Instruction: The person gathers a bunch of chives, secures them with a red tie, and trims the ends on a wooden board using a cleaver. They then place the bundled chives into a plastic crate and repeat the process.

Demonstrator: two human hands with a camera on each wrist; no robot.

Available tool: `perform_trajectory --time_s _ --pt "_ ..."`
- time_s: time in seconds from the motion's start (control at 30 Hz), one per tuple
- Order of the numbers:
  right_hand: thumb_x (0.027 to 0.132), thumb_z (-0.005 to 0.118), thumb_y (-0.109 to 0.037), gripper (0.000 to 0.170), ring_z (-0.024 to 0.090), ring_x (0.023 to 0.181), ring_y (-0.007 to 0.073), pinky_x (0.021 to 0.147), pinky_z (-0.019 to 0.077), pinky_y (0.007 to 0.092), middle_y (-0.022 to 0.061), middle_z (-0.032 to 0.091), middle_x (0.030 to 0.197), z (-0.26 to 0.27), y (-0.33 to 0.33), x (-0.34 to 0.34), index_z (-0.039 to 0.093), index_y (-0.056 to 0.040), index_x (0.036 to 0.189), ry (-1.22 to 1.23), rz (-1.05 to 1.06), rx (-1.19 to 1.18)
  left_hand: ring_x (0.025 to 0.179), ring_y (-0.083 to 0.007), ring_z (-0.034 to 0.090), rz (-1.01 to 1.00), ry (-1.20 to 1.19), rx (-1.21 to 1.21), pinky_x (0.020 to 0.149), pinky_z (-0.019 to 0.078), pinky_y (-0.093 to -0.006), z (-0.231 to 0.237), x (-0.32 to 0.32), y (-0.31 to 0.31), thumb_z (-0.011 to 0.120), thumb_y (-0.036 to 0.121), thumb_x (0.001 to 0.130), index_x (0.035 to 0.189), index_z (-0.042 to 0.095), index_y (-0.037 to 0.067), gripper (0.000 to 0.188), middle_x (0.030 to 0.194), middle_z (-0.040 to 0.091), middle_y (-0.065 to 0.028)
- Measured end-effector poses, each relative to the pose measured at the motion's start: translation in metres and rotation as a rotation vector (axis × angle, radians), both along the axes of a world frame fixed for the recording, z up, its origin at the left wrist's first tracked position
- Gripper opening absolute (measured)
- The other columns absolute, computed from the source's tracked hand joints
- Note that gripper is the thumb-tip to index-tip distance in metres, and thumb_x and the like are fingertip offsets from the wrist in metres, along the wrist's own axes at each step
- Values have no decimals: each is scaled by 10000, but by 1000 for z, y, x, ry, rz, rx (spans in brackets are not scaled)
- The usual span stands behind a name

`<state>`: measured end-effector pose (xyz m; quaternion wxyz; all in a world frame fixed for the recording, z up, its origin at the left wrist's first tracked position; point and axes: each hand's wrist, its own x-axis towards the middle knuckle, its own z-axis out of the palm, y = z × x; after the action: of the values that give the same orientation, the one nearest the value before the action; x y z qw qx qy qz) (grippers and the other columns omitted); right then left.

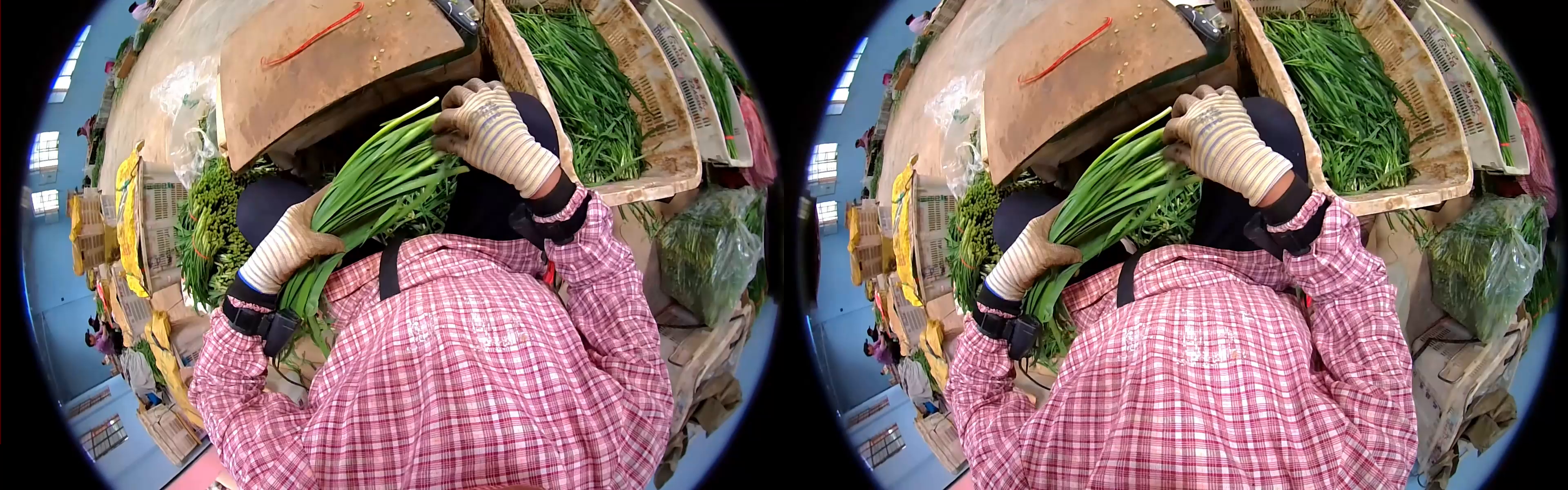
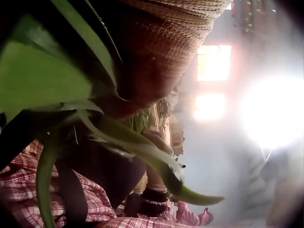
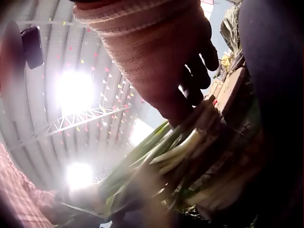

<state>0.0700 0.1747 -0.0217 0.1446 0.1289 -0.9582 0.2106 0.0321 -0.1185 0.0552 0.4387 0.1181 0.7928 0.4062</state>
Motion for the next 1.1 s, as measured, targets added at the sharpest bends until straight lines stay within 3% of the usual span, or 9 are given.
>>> perform_trajectory --time_s 0.17,0.23,0.57,0.77,0.83,0.9,1.03,1.07,1.1 --pt "711 738 -257 168 574 947 240 854 407 405 33 626 902 -5 -1 0 744 -158 846 -70 107 -72 951 -90 529 44 12 12 875 454 -234 -11 7 -7 662 -61 679 1390 418 -11 753 1129 616 -40" --pt "705 735 -217 161 582 933 248 857 409 402 51 624 902 -11 1 -4 733 -130 841 -338 135 -426 943 -92 532 24 63 -5 874 455 -234 -14 9 -10 664 -61 674 1394 413 -11 764 1124 617 -40" --pt "776 677 -218 178 587 936 258 850 412 391 50 634 893 -30 -14 -28 726 -149 932 -114 115 -72 866 -87 558 140 -28 35 791 492 -233 -19 -5 -16 644 -78 675 1395 409 -11 760 1077 625 -46" --pt "757 701 -202 193 610 884 274 767 492 368 119 630 874 -41 -16 -38 719 -50 874 -522 -74 -682 877 -95 567 62 -1 -30 800 493 -242 -37 -22 -20 683 -50 670 1386 419 -13 764 1059 643 -60" --pt "764 681 -368 359 595 965 294 775 480 429 120 628 1028 -42 -20 -37 721 -44 914 -326 -204 -98 977 -100 538 75 -53 -58 898 455 -261 -47 -26 -21 711 -7 661 1364 441 -22 753 1110 637 -69" --pt "712 695 -438 433 582 1000 309 763 478 466 124 611 1084 -53 -24 -38 713 -47 899 -169 -272 9 1029 -151 578 48 51 -18 930 454 -289 -59 -26 -25 697 -1 674 1338 464 -24 704 1152 635 -133" --pt "628 730 -253 397 611 853 361 755 506 418 196 618 909 -61 -29 -38 639 17 906 -470 -364 -722 1160 -283 581 -205 359 151 967 456 -331 -69 -34 -25 657 46 747 1345 432 -30 644 1228 592 -214" --pt "673 736 -218 549 628 918 269 813 503 344 213 653 996 -24 -24 -41 599 39 1138 -820 -400 -824 1158 -257 584 -141 209 205 963 459 -329 -81 -34 -34 700 93 752 1378 399 -7 702 1227 602 -191" --pt "677 718 -234 468 636 827 244 761 507 344 184 665 912 -15 -31 -35 631 47 1041 -762 -436 -981 1100 -225 596 150 -82 295 931 470 -333 -71 -18 -34 699 4 801 1337 471 -5 583 1215 620 -132"
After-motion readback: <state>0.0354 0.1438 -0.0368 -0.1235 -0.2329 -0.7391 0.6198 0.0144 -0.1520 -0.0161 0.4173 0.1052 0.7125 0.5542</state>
